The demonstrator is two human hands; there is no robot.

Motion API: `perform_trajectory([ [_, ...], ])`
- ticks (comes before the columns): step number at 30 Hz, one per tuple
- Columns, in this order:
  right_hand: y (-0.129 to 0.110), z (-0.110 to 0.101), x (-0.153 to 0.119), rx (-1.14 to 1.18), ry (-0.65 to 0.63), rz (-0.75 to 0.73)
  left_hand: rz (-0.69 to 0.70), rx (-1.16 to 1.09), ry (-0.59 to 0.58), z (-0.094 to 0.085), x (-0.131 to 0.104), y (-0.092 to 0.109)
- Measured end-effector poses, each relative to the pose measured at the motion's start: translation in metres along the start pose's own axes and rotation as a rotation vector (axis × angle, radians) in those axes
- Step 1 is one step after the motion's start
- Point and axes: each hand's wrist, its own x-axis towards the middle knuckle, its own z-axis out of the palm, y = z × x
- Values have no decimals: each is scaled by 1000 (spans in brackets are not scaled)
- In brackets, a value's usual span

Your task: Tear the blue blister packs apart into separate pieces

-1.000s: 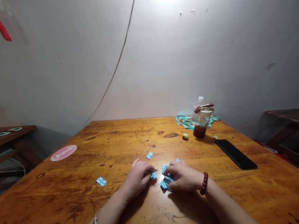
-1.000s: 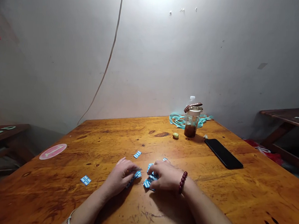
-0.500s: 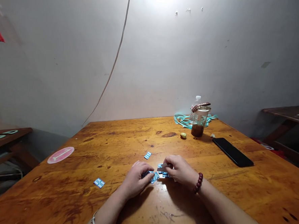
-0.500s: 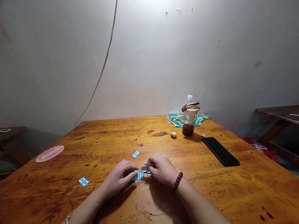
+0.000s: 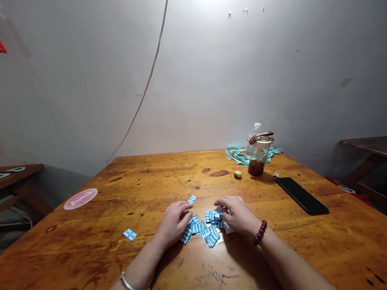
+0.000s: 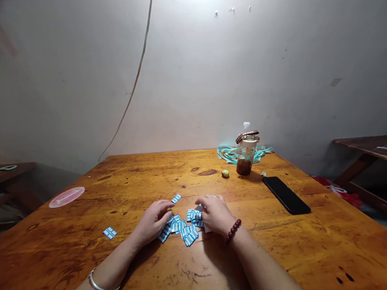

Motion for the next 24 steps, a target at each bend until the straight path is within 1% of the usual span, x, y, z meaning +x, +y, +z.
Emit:
perform_trajectory([
  [2,2,5,0,4,35,25,-48,74,-4,7,4,-9],
  [5,2,12,2,63,80,43,-95,143,-104,15,9,-13],
  [8,4,14,4,112,123,42,-39,150,-224,12,10,-2],
  [11,9,10,5,171,131,81,74,89,-292,0,5,19],
  [12,10,8,5,200,97,96,106,54,-318,-5,2,24],
  [14,9,5,2,248,-49,90,143,-11,-345,-11,-3,32],
  [16,4,5,-2,233,-233,19,140,-64,-306,-14,-6,33],
  [17,1,6,-4,187,-298,-29,129,-81,-267,-13,-6,32],
  [18,-3,7,-7,123,-337,-76,115,-93,-226,-13,-6,30],
  [20,-9,12,-10,7,-368,-130,90,-106,-167,-11,-6,26],
  [21,-10,14,-11,-24,-374,-132,80,-111,-153,-11,-5,25],
  [24,-9,20,-9,21,-369,-47,64,-129,-159,-10,-5,25],
])
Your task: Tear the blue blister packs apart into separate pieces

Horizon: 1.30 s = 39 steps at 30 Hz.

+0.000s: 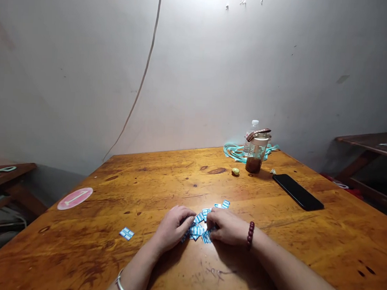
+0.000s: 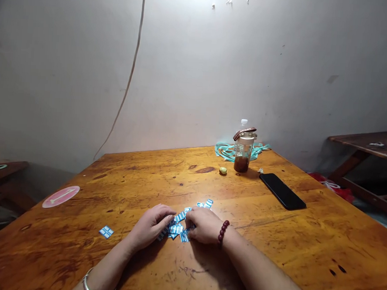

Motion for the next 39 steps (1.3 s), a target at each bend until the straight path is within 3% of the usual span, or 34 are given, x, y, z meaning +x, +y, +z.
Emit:
perform_trajectory([
  [4,6,-1,5,355,31,160,19,-36,-44,1,-2,7],
  [9,7,0,7,730,-124,238,46,-34,-61,7,-4,10],
  [15,14,-3,8,556,95,222,-7,31,32,7,-4,6],
  [22,20,-20,2,151,209,214,-42,71,36,6,-3,4],
  [25,28,-27,0,24,256,274,-82,60,128,5,-2,0],
  [28,39,-31,-3,-82,235,342,-116,2,246,2,0,-6],
  [30,42,-30,-5,-121,169,352,-129,-8,262,0,-1,-10],
  [36,27,-12,1,-33,70,264,-118,85,75,4,-4,-13],
  [39,20,-5,6,73,50,216,-102,70,49,6,-4,-11],
])
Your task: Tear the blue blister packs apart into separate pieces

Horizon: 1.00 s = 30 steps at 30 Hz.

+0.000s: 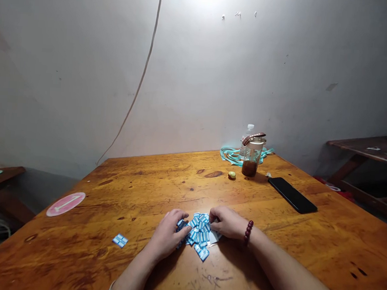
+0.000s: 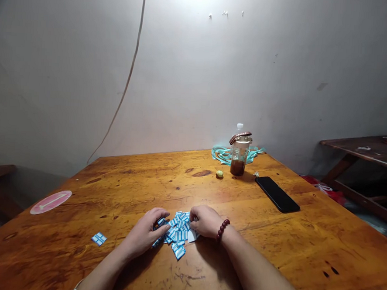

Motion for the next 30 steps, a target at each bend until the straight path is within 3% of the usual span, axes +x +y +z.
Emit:
perform_trajectory([
  [7,12,-15,3,233,128,-7,-27,-70,74,0,3,-6],
  [9,17,-20,3,164,131,40,-50,-90,105,-1,5,-9],
  [13,20,-25,0,-96,254,134,-119,-105,156,-4,6,-14],
  [18,6,-14,-4,-96,127,-30,-162,-27,123,-7,5,-18],
  [24,-8,15,0,-97,124,-110,-33,45,-10,-1,1,-7],
  [30,1,7,7,2,206,-87,-56,-35,36,3,2,-6],
])
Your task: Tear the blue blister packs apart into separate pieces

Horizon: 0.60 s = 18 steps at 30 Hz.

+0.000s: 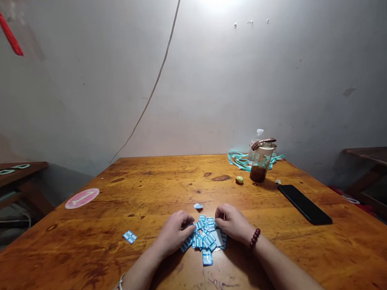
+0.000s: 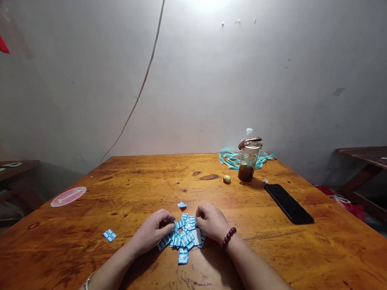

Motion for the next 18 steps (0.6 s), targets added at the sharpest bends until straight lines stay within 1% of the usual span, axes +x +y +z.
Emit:
perform_trajectory([
  [4,4,-9,1,-62,81,84,-19,-46,64,0,1,-3],
  [6,1,-8,0,-75,101,70,-3,-39,57,1,1,-1],
  [8,-5,-3,-1,-88,77,7,15,-30,49,2,2,1],
  [10,-10,4,-1,-122,23,-37,28,-26,50,3,2,3],
  [13,-12,12,-1,-103,-37,-27,31,-44,73,6,2,3],
  [16,-8,15,0,-18,-17,-7,8,-41,111,9,1,1],
  [18,-4,15,1,19,0,5,-8,13,120,10,3,0],
])
